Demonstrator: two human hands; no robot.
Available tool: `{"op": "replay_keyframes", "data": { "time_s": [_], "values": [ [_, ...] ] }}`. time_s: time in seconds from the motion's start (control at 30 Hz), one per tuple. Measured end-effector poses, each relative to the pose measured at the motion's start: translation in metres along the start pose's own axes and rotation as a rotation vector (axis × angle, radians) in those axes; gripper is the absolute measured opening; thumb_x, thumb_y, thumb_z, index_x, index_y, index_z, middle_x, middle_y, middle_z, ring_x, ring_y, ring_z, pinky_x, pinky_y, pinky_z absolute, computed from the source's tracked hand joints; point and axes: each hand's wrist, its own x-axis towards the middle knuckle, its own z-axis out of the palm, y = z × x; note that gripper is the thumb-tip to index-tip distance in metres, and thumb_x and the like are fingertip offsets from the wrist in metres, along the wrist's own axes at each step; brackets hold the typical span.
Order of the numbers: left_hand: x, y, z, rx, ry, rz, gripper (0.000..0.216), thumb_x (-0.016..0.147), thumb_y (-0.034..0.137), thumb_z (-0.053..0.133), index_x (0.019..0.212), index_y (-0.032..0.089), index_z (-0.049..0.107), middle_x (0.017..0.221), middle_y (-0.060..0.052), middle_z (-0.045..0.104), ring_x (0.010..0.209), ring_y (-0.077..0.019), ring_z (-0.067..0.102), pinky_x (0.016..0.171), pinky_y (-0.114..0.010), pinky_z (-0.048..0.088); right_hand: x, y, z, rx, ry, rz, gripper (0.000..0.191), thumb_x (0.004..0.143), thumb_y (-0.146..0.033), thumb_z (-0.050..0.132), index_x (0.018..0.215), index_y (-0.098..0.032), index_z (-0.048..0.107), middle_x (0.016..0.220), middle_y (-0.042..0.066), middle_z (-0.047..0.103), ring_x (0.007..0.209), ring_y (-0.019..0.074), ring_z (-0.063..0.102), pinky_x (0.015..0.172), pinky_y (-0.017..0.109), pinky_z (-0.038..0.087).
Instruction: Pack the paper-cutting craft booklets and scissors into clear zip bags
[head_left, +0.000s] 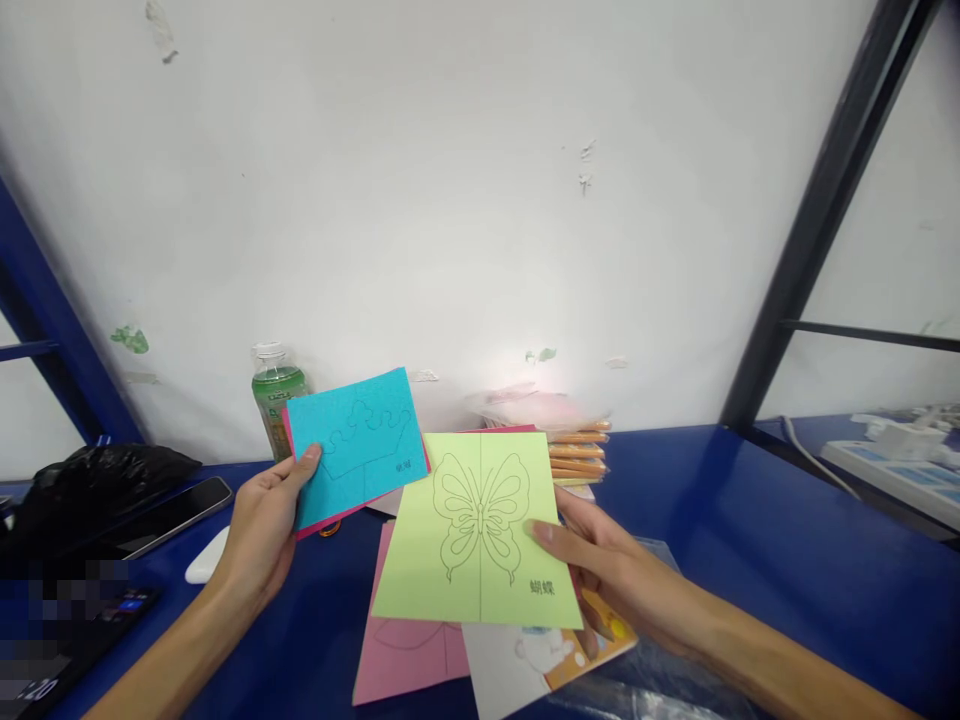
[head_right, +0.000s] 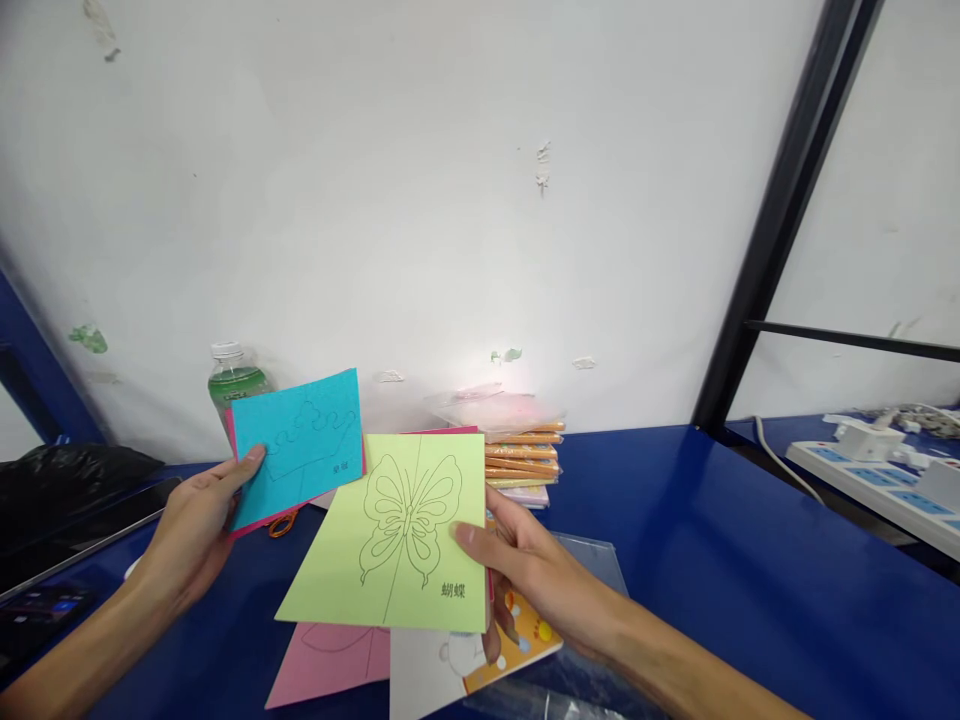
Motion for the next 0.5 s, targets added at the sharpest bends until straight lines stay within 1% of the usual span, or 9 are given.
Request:
{"op": "replay_keyframes", "data": {
  "time_s": [0.07, 0.2, 0.27, 0.33, 0.37, 0.4, 0.5],
  "values": [
    [-0.003, 0.002, 0.002, -0.01, -0.038, -0.011, 0.017, 0.087, 0.026, 0.07, 0.101, 0.016, 0.076, 0.094, -0.005, 0.084, 0.069, -0.0181, 0.076, 0.057, -0.024, 0.062, 0.0, -0.001, 0.0, -0.006, 0.002, -0.01, 0.05, 0.1, -0.044, 0.062, 0.144, -0.023, 0.048, 0.089, 0.008, 0.079, 0.047, 0.0096, 0.068, 0.036, 0.014, 0.042],
    [-0.018, 0.001, 0.011, -0.014, -0.18, -0.083, 0.034, 0.08, 0.035, 0.078, 0.106, 0.014, 0.077, 0.102, -0.011, 0.083, 0.085, -0.0298, 0.079, 0.064, -0.034, 0.066, 0.002, 0.003, 0.0, -0.029, -0.011, -0.001, 0.055, 0.099, -0.048, 0.062, 0.144, -0.022, 0.046, 0.084, 0.007, 0.079, 0.047, 0.0096, 0.067, 0.036, 0.013, 0.042],
    [-0.026, -0.002, 0.015, 0.012, -0.269, -0.12, 0.04, 0.077, 0.042, 0.08, 0.105, 0.014, 0.078, 0.103, -0.012, 0.082, 0.088, -0.0321, 0.078, 0.069, -0.036, 0.065, 0.003, 0.006, 0.0, -0.028, -0.023, 0.01, 0.053, 0.099, -0.05, 0.061, 0.142, -0.021, 0.048, 0.083, 0.007, 0.079, 0.048, 0.0092, 0.067, 0.037, 0.013, 0.043],
    [-0.031, -0.006, 0.017, 0.075, -0.341, -0.136, 0.046, 0.076, 0.049, 0.081, 0.107, 0.015, 0.078, 0.1, -0.011, 0.083, 0.086, -0.0316, 0.078, 0.073, -0.037, 0.064, 0.003, 0.008, 0.0, -0.02, -0.025, 0.027, 0.054, 0.098, -0.052, 0.062, 0.141, -0.021, 0.049, 0.081, 0.007, 0.078, 0.047, 0.0089, 0.066, 0.038, 0.012, 0.043],
    [-0.033, -0.009, 0.018, 0.117, -0.349, -0.121, 0.049, 0.075, 0.051, 0.082, 0.11, 0.016, 0.077, 0.098, -0.01, 0.083, 0.083, -0.0308, 0.078, 0.073, -0.037, 0.064, 0.003, 0.008, 0.0, -0.022, -0.024, 0.035, 0.056, 0.098, -0.053, 0.062, 0.141, -0.021, 0.048, 0.079, 0.006, 0.078, 0.046, 0.0089, 0.066, 0.038, 0.012, 0.043],
    [-0.034, -0.012, 0.018, 0.164, -0.33, -0.083, 0.052, 0.073, 0.052, 0.083, 0.112, 0.017, 0.076, 0.094, -0.009, 0.083, 0.081, -0.03, 0.077, 0.072, -0.037, 0.063, 0.003, 0.008, 0.001, -0.027, -0.023, 0.043, 0.058, 0.097, -0.054, 0.063, 0.142, -0.021, 0.047, 0.078, 0.006, 0.078, 0.046, 0.009, 0.066, 0.037, 0.012, 0.043],
    [-0.036, -0.019, 0.019, 0.276, -0.191, 0.087, 0.056, 0.066, 0.051, 0.088, 0.11, 0.02, 0.075, 0.084, -0.006, 0.081, 0.077, -0.0274, 0.075, 0.064, -0.031, 0.058, 0.003, 0.006, 0.003, -0.041, -0.022, 0.062, 0.061, 0.095, -0.055, 0.065, 0.141, -0.021, 0.046, 0.076, 0.005, 0.077, 0.045, 0.0086, 0.064, 0.037, 0.012, 0.043]
  ]
}}
